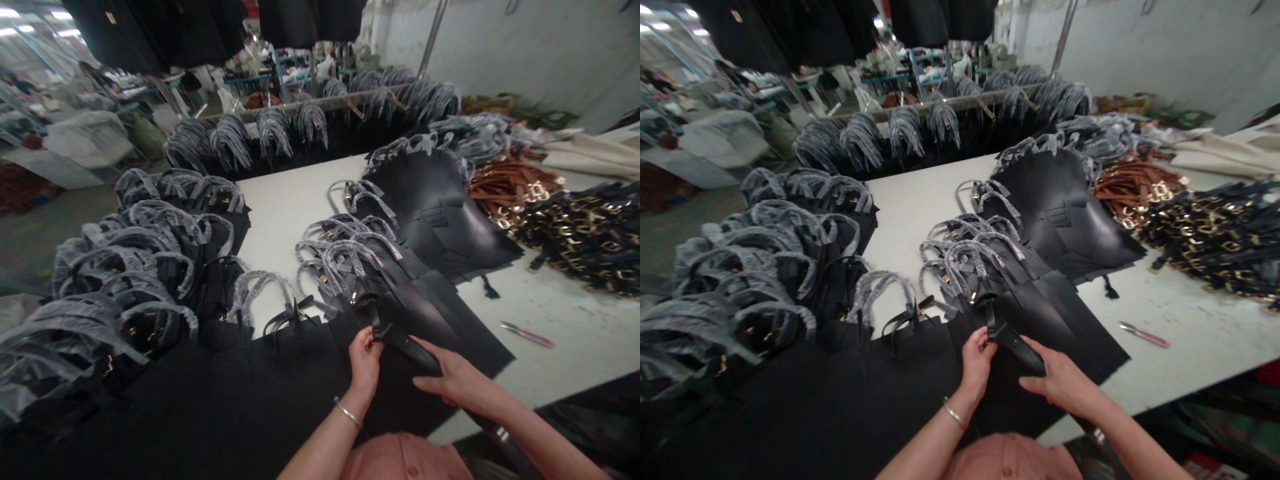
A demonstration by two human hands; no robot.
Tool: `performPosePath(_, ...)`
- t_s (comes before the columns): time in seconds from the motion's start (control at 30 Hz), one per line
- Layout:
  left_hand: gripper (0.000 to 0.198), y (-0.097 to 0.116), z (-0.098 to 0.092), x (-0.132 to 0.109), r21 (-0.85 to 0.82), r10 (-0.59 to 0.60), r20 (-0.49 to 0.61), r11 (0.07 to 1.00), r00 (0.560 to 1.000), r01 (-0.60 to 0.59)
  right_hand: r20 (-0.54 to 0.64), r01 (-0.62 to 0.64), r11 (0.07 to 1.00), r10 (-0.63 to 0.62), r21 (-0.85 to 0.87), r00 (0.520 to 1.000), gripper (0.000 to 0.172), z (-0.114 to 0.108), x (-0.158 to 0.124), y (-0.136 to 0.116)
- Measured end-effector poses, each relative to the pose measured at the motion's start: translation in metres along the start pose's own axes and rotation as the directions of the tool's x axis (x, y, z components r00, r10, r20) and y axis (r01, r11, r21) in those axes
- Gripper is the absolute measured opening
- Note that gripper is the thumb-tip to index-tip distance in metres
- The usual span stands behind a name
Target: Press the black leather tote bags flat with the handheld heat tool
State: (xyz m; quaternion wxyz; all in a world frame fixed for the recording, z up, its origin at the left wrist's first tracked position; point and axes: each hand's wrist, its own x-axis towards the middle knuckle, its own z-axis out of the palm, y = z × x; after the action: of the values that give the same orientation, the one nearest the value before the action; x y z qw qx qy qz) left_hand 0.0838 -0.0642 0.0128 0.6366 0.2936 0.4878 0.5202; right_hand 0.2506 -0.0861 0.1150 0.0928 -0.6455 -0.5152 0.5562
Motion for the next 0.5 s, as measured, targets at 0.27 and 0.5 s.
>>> performPosePath(0.27, 0.029, 0.001, -0.001, 0.003, 0.01, -0.015, 0.04, 1.0, 0.999, 0.014, -0.1, 0.049, 0.999, -0.047, 0.017, 0.994, 0.073, -0.003, 0.019, -0.014)
performPosePath(0.5, 0.025, 0.002, -0.008, 0.003, 0.209, 0.006, 0.066, 0.978, 0.998, -0.02, -0.031, 0.032, 0.999, -0.033, -0.039, 0.999, 0.075, 0.002, 0.016, -0.009)
